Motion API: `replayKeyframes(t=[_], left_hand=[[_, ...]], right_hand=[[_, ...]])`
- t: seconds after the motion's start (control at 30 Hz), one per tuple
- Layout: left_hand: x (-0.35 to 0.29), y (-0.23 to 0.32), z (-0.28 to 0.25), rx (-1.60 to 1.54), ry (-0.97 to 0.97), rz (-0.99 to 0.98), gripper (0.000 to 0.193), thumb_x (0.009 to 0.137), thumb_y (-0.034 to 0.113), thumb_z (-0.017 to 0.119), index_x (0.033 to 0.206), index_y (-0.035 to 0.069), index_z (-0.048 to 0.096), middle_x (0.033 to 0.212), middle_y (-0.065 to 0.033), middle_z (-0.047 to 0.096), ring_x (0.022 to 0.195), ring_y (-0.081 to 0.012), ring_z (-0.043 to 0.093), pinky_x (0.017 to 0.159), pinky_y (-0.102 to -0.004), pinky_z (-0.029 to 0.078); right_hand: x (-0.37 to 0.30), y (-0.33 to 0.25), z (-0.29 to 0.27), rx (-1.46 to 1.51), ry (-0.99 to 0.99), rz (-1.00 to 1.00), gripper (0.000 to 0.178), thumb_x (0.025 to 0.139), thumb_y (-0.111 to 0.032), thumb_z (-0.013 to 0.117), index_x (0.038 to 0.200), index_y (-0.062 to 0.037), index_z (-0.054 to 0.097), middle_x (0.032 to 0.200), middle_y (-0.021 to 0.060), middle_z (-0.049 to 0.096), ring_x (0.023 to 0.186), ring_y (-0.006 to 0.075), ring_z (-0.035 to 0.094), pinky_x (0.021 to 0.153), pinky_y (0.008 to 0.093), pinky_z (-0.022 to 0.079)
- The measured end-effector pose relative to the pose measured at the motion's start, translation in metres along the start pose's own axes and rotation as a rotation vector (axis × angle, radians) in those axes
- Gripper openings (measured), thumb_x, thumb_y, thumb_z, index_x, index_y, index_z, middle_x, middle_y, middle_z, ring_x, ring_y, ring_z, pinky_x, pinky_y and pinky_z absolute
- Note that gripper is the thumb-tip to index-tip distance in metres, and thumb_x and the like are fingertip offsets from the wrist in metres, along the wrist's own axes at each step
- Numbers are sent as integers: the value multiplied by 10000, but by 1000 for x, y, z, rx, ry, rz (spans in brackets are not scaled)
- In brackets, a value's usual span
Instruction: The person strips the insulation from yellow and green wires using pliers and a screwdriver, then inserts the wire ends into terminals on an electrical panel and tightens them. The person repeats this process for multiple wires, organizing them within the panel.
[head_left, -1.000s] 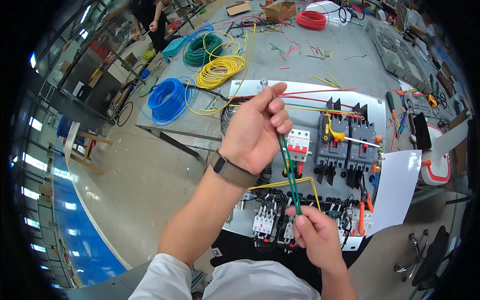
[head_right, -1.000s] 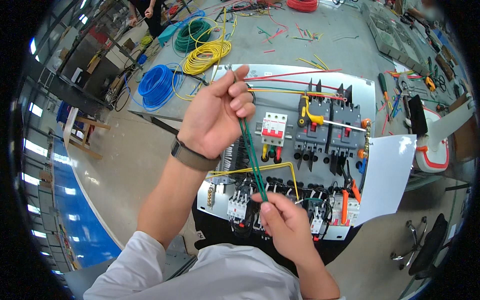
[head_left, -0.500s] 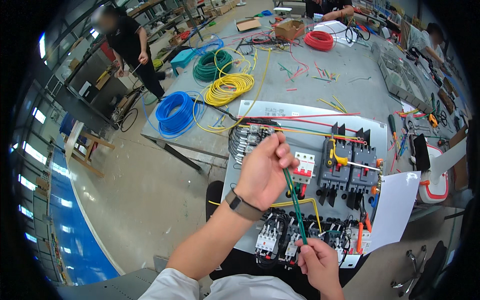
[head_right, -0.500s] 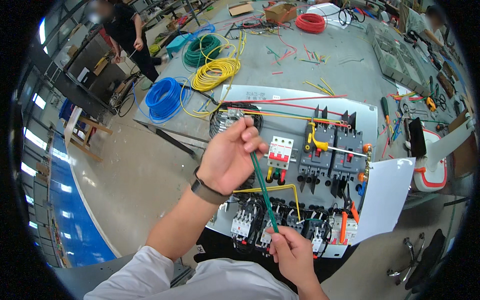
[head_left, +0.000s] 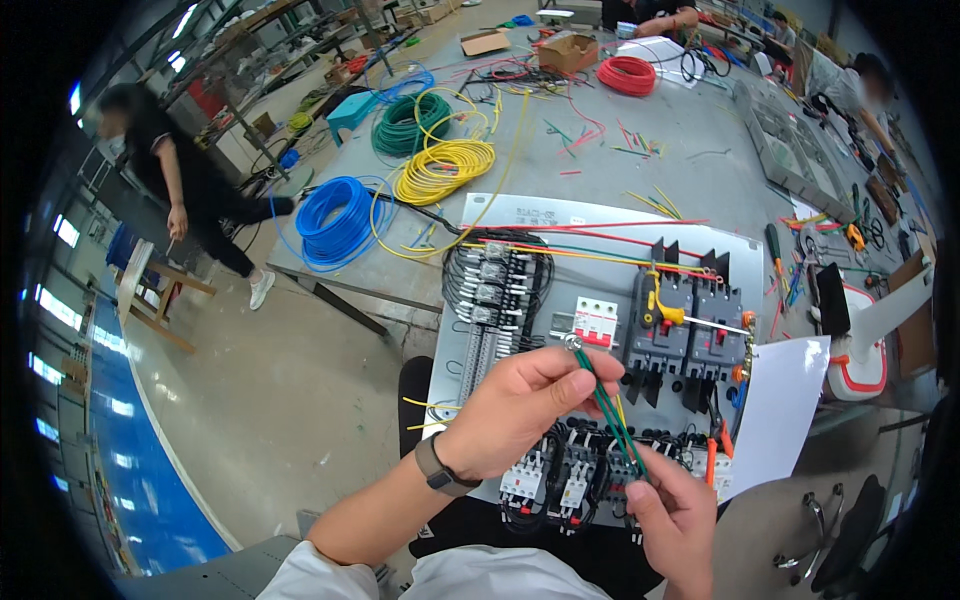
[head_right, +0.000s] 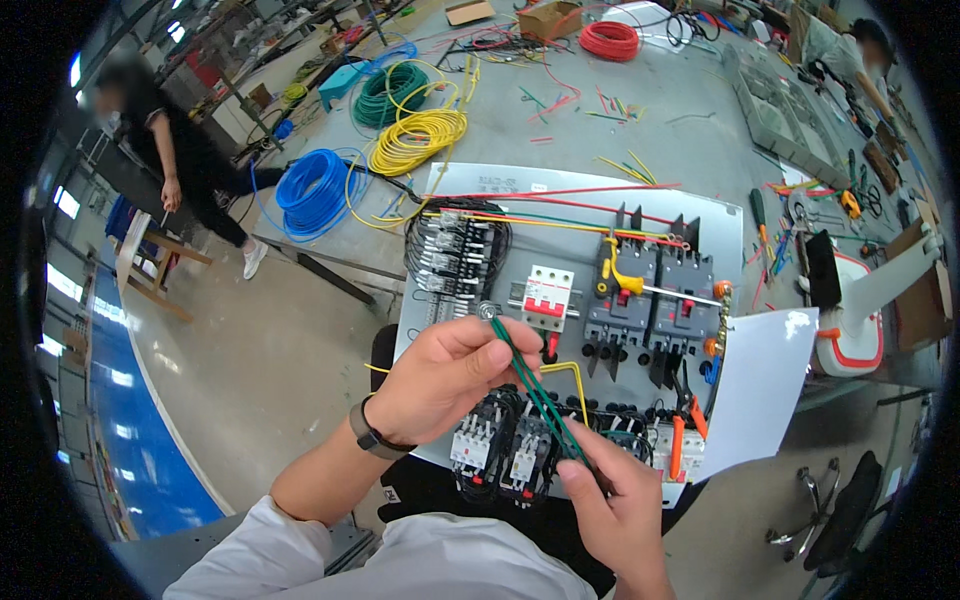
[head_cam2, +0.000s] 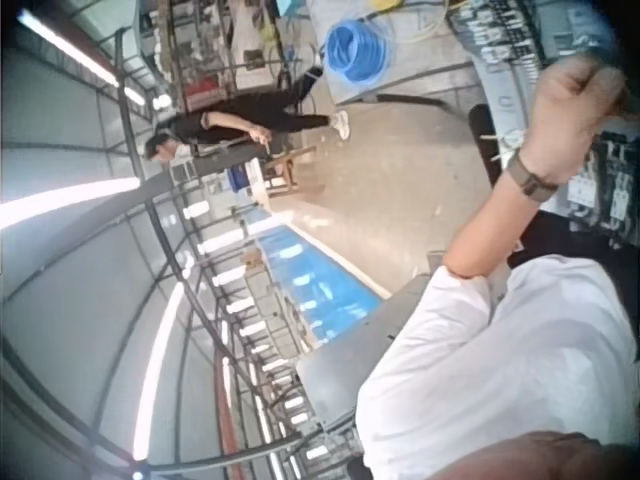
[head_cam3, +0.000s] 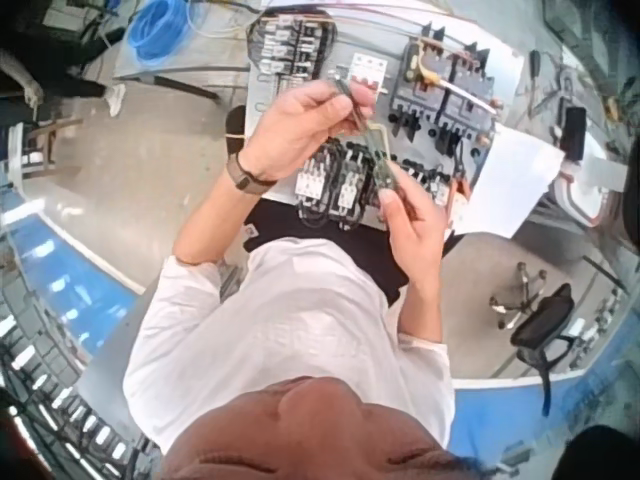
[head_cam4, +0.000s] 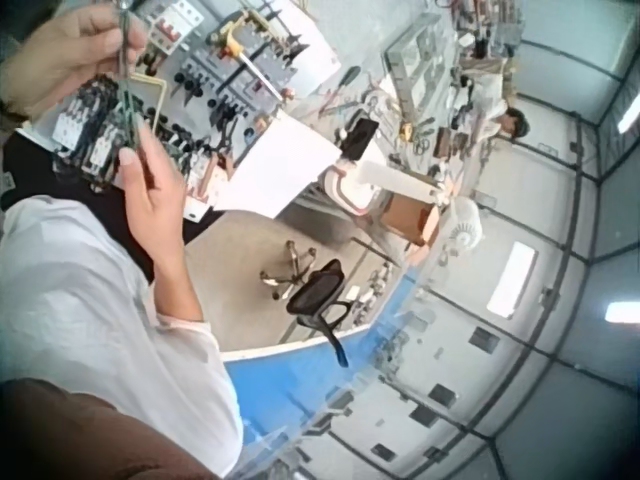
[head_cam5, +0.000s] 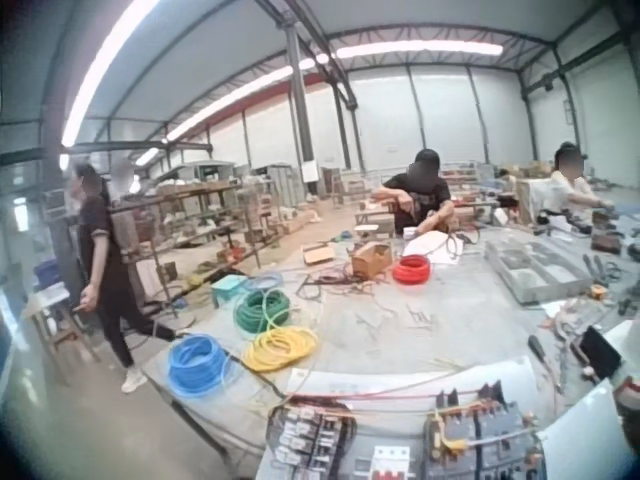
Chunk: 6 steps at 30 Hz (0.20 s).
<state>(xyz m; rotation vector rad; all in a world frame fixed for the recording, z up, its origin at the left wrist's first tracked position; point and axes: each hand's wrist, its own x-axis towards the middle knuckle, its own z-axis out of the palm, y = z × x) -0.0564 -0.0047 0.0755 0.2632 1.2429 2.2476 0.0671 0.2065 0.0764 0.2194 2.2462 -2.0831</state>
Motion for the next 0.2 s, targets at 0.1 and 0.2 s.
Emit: replayKeyframes(t=[0.1,0.2], left_hand=[[-7,-13,9,60,27,29,279,1058,159,625,1236,-54,656,1167,-144,690,1118,-224,661,1010,-392,522],[-13,-22,24,102,35,148,288,1053,153,634,1250,-55,656,1180,-162,694,1122,-259,664,1038,-429,506]], right_hand=[[9,-29,2,-310,10,-167,376,917,-31,738,1286,26,694,828,112,688,695,148,613,633,285,481],[17,-29,5,-384,83,-365,354,927,-16,727,1279,21,703,902,128,727,684,197,625,617,296,486]])
